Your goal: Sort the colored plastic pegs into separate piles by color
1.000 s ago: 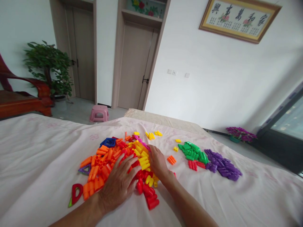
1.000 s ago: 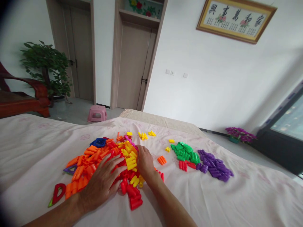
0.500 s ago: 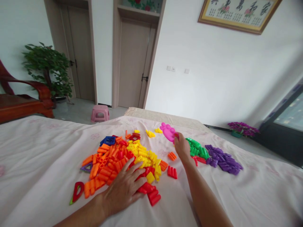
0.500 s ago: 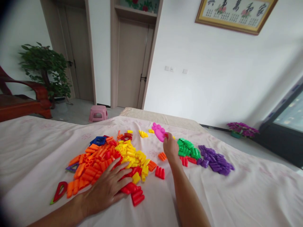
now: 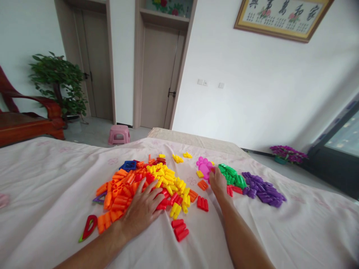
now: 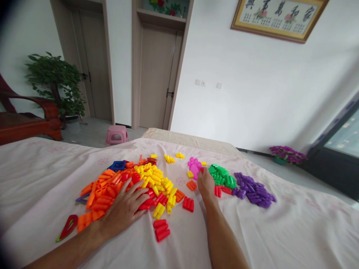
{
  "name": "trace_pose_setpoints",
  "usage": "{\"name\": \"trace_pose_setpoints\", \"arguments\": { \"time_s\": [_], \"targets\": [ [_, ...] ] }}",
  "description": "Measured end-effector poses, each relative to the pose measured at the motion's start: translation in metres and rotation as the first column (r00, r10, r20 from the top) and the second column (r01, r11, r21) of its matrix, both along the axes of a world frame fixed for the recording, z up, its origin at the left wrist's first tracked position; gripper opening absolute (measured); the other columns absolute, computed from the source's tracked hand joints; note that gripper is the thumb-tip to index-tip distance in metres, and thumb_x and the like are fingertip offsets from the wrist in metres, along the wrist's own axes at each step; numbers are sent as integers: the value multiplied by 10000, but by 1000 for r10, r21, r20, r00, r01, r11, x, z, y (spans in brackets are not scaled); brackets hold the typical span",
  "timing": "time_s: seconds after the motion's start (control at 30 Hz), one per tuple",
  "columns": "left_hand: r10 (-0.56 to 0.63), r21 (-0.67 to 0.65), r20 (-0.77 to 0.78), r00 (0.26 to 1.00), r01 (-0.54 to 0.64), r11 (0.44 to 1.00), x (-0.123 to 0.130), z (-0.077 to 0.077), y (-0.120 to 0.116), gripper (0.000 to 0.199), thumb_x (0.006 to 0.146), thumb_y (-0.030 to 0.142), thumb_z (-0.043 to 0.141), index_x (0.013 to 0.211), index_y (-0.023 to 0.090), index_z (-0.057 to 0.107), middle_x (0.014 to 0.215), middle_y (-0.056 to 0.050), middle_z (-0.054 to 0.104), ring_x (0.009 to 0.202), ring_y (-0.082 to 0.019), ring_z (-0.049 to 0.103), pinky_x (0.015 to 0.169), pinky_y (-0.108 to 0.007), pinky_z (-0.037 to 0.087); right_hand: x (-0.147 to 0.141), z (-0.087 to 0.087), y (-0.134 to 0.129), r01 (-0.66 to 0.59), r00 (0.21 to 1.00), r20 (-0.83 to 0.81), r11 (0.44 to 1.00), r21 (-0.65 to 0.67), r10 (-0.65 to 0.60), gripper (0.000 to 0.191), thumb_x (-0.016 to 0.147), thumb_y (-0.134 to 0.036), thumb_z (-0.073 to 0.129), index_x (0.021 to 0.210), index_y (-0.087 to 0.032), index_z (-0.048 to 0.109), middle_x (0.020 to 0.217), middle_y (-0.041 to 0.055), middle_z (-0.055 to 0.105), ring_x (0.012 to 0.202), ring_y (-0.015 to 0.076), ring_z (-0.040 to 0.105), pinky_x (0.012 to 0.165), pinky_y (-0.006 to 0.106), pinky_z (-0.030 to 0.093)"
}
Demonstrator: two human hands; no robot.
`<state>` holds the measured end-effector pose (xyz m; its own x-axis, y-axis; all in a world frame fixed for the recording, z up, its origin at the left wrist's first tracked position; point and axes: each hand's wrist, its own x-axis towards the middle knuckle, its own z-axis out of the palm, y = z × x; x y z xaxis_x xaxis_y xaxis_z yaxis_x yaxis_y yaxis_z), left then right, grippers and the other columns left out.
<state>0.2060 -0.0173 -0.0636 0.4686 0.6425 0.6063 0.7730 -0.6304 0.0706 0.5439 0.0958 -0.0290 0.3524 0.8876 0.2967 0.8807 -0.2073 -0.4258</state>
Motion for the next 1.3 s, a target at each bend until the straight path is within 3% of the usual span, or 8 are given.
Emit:
{"name": "trace_pose_setpoints", "arguments": {
  "time_s": [0.2,0.33,0.63,0.73,0.83,1.0,1.07,1.3],
  "targets": [
    [54,7,-21,998,-54,999,-8,4,5,276,877,387,654,1126,270,657,1242,-35,664,1331,-272,468,1204,-584,132,-42,-9,-7,-231,960,-130,965,124,247,231,876,-265,374,941,-194,584,797,42,640,730,190,583,633,265,374],
    [111,36,-32,993,-110,993,-16,7,8,279,888,346,635,1151,258,657,1279,-61,645,1320,-273,475,1186,-569,200,-68,-18,-9,-373,844,-335,907,197,419,147,804,-285,397,804,-209,524,699,-4,589,653,160,532,574,240,361],
    [156,89,122,980,-168,982,-24,11,15,497,881,126,485,1372,198,504,1370,-121,569,1328,-256,471,1166,-540,281,-132,-24,-26,-488,497,-794,870,77,349,75,713,-293,458,736,-222,448,558,-70,490,482,122,511,451,214,386],
    [98,119,167,981,-118,986,-25,18,7,561,879,146,476,1436,185,420,1465,-153,478,1408,-277,386,1172,-562,270,-147,-16,-34,-479,532,-762,874,89,369,111,766,-328,479,789,-219,475,617,-59,535,513,125,539,471,220,432],
    [-136,117,86,987,125,985,-20,27,-8,510,894,245,519,1399,218,450,1458,-138,494,1409,-279,389,1181,-553,267,-155,-5,-38,-495,595,-644,851,177,480,152,834,-356,477,842,-209,517,703,-22,604,591,138,587,513,224,459],
    [-549,-42,-76,832,548,836,1,32,-30,419,909,418,561,1291,246,545,1362,-81,600,1310,-214,498,1177,-400,316,-165,13,-42,-531,625,-536,813,239,567,175,903,-373,454,897,-210,516,686,-18,621,580,146,608,536,231,466],
    [-570,-110,-121,813,560,821,6,33,-33,473,906,477,562,1327,263,545,1385,-78,585,1288,-225,513,1173,-411,314,-172,20,-46,-572,634,-467,780,253,616,178,922,-368,444,951,-210,520,704,-14,634,586,153,619,547,239,472],
    [-378,-78,-145,914,371,926,11,27,-25,358,933,455,531,1232,283,625,1308,-66,619,1214,-232,532,1154,-459,288,-190,34,-67,-720,623,-122,627,298,773,259,957,-272,419,1174,-206,543,947,69,703,840,204,671,772,310,517]
  ]
}}
